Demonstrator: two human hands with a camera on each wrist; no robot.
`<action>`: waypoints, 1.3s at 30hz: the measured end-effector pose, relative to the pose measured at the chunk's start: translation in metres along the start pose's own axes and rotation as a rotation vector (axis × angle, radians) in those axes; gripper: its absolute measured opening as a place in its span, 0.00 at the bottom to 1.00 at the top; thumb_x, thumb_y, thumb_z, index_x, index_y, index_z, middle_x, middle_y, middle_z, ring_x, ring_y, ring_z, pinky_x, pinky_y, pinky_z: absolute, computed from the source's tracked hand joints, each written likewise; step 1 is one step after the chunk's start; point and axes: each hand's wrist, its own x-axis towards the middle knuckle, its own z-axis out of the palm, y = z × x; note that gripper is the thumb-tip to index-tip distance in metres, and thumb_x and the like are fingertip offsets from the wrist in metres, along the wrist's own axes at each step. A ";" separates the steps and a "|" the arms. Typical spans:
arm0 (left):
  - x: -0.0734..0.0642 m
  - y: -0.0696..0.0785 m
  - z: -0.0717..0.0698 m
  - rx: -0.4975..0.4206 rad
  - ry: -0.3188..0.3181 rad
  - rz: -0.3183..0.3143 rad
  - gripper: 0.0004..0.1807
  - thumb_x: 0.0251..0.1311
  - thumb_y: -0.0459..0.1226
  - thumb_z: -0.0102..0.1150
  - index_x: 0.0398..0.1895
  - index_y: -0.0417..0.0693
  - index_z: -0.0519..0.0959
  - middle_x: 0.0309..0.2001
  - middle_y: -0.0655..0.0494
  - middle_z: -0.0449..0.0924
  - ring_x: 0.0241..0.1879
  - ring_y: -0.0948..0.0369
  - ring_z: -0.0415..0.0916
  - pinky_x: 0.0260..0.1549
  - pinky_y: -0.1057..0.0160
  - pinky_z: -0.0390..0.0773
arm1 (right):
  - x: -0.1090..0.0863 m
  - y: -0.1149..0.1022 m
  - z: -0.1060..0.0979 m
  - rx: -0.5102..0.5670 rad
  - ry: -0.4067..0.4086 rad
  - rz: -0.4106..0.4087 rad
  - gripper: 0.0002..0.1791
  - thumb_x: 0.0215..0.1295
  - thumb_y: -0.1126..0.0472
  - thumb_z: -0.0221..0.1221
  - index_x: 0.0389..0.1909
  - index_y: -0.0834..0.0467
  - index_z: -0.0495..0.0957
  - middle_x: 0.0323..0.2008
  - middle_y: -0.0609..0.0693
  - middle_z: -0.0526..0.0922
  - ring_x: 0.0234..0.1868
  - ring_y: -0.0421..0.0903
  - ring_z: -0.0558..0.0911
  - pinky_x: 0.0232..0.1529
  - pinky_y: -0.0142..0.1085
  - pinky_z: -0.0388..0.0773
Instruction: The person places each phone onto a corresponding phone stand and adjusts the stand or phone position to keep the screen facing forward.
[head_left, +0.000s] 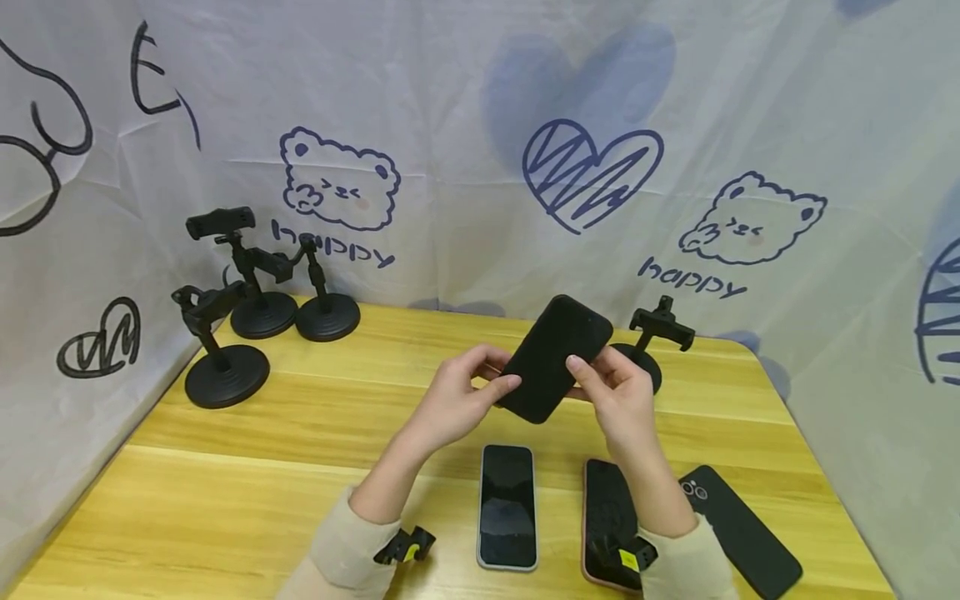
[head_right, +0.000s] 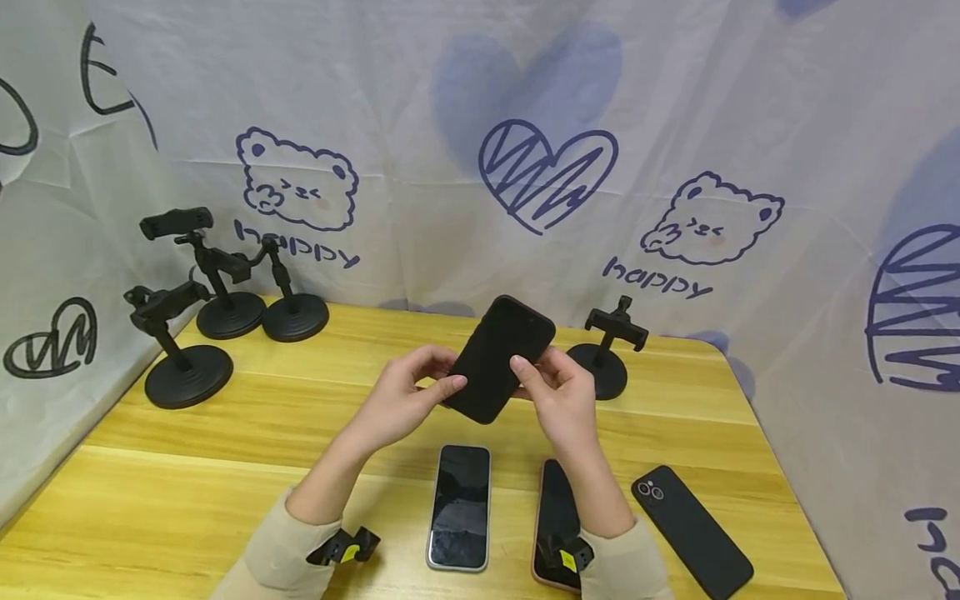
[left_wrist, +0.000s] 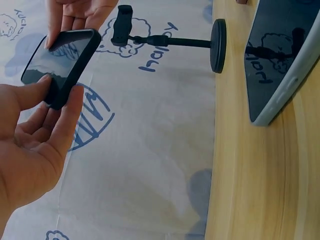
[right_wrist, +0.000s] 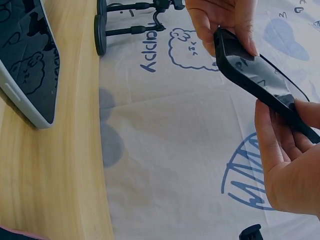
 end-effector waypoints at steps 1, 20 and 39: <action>0.000 0.001 0.001 -0.012 0.015 0.003 0.11 0.70 0.36 0.67 0.53 0.44 0.83 0.42 0.54 0.85 0.41 0.58 0.83 0.34 0.61 0.85 | 0.000 -0.001 0.000 0.000 0.001 0.003 0.12 0.71 0.71 0.63 0.50 0.75 0.80 0.36 0.46 0.88 0.36 0.42 0.89 0.38 0.37 0.88; 0.039 0.013 0.045 -0.112 0.109 0.103 0.14 0.71 0.35 0.66 0.56 0.40 0.82 0.47 0.49 0.84 0.47 0.56 0.81 0.39 0.66 0.86 | 0.016 -0.013 -0.028 -0.007 0.095 0.009 0.11 0.72 0.72 0.62 0.52 0.67 0.81 0.38 0.44 0.89 0.36 0.39 0.88 0.39 0.31 0.87; 0.101 0.020 0.088 0.027 0.067 0.228 0.13 0.73 0.35 0.62 0.57 0.42 0.79 0.50 0.52 0.82 0.45 0.62 0.79 0.41 0.75 0.80 | 0.050 -0.013 -0.076 0.175 0.374 -0.269 0.07 0.65 0.75 0.66 0.42 0.67 0.86 0.31 0.51 0.86 0.30 0.41 0.84 0.36 0.28 0.85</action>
